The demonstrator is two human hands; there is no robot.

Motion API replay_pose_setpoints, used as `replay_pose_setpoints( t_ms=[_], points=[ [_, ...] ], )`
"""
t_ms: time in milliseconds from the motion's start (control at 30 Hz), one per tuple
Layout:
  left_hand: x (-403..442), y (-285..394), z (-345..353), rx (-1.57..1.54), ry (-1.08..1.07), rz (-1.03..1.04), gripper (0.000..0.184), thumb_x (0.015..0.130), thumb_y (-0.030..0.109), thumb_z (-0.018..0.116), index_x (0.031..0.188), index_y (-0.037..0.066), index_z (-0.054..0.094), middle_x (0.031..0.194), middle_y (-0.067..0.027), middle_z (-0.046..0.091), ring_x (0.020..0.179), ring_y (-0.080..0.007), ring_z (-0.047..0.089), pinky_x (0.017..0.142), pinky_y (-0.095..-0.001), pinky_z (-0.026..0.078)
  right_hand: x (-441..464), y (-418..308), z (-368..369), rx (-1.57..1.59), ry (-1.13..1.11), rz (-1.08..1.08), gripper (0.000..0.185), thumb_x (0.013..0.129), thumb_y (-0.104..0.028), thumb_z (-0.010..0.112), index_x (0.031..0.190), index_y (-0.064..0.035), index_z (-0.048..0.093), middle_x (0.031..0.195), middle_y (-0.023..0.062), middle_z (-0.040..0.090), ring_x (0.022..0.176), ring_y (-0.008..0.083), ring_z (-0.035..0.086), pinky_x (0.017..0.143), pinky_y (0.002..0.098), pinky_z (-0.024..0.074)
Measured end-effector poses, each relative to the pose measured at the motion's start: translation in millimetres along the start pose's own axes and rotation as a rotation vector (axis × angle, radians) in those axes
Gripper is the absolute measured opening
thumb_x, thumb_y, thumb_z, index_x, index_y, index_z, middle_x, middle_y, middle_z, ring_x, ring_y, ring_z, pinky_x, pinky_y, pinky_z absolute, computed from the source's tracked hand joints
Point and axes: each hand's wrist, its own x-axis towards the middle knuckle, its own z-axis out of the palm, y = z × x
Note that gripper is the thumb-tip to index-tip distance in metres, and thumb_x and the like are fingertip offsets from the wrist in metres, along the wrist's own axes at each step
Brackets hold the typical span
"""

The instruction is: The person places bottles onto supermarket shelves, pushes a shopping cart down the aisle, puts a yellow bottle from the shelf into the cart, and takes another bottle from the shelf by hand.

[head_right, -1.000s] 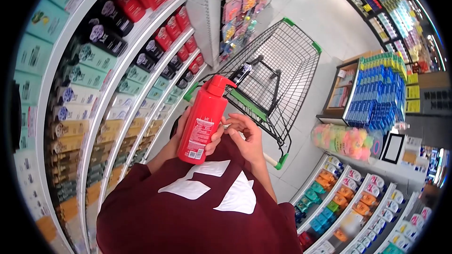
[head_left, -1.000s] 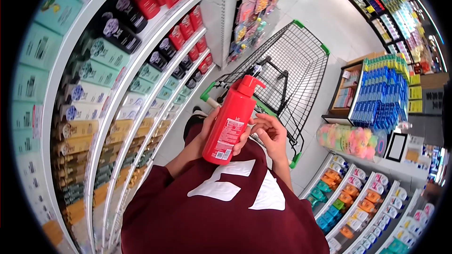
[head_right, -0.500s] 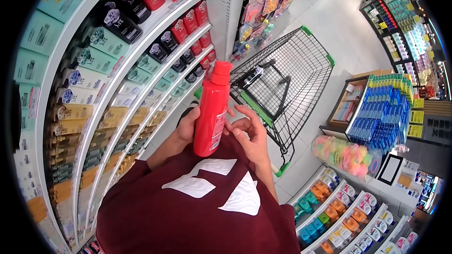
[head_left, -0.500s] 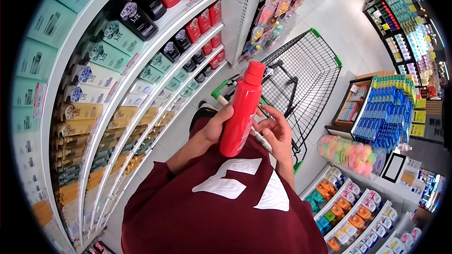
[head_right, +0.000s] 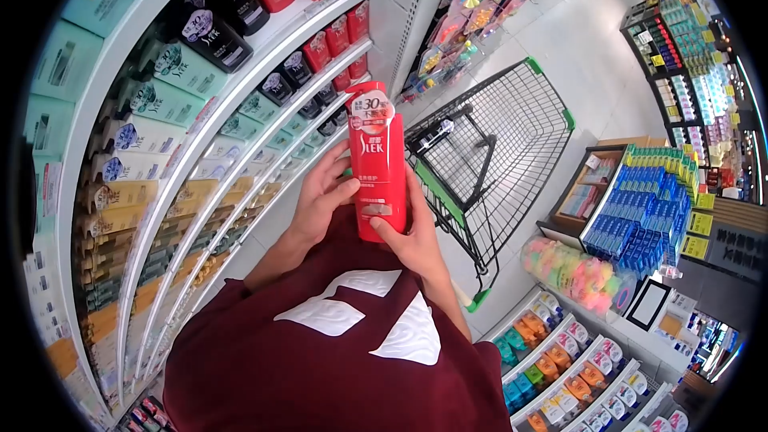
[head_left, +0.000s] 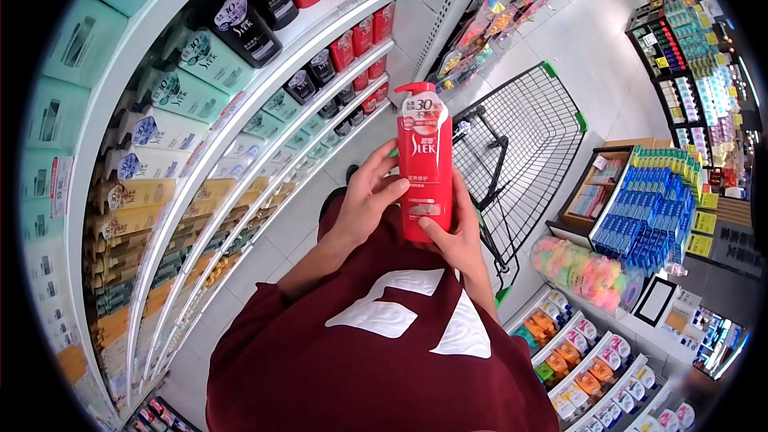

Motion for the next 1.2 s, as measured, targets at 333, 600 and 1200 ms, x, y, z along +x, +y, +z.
replay_pose_setpoints(
  t_ms=[333, 600, 1200],
  points=[
    [58, 29, -29, 0.045, -0.027, 0.057, 0.06, 0.087, 0.014, 0.074, 0.137, -0.003, 0.046, 0.12, -0.0106, 0.063, 0.111, -0.0158, 0.061, 0.091, -0.0312, 0.053, 58, -20, 33, -0.107, 0.065, 0.031, 0.088, 0.08, 0.0, 0.074, 0.154, -0.0023, 0.027, 0.147, 0.0166, 0.044, 0.135, 0.0249, 0.046, 0.111, 0.0376, 0.0384],
    [92, 58, -55, 0.606, 0.078, 0.504, 0.064, 0.072, -0.001, 0.082, 0.128, 0.001, 0.051, 0.123, -0.0108, 0.054, 0.114, -0.0207, 0.056, 0.098, -0.033, 0.045, 107, -9, 55, -0.407, 0.187, -0.073, 0.082, 0.073, -0.004, 0.08, 0.144, -0.0003, 0.039, 0.133, 0.0171, 0.051, 0.119, 0.0304, 0.056, 0.102, 0.0391, 0.0452],
    [226, 106, -129, 0.594, 0.464, 1.102, 0.067, 0.073, -0.007, 0.078, 0.126, 0.002, 0.039, 0.13, -0.0147, 0.043, 0.123, -0.0271, 0.05, 0.107, -0.0403, 0.042, 288, -36, 129, 0.382, -0.175, -0.254, 0.082, 0.087, 0.009, 0.055, 0.158, -0.0035, 0.016, 0.155, 0.0122, 0.035, 0.145, 0.0227, 0.034, 0.118, 0.0393, 0.026]
  ],
)
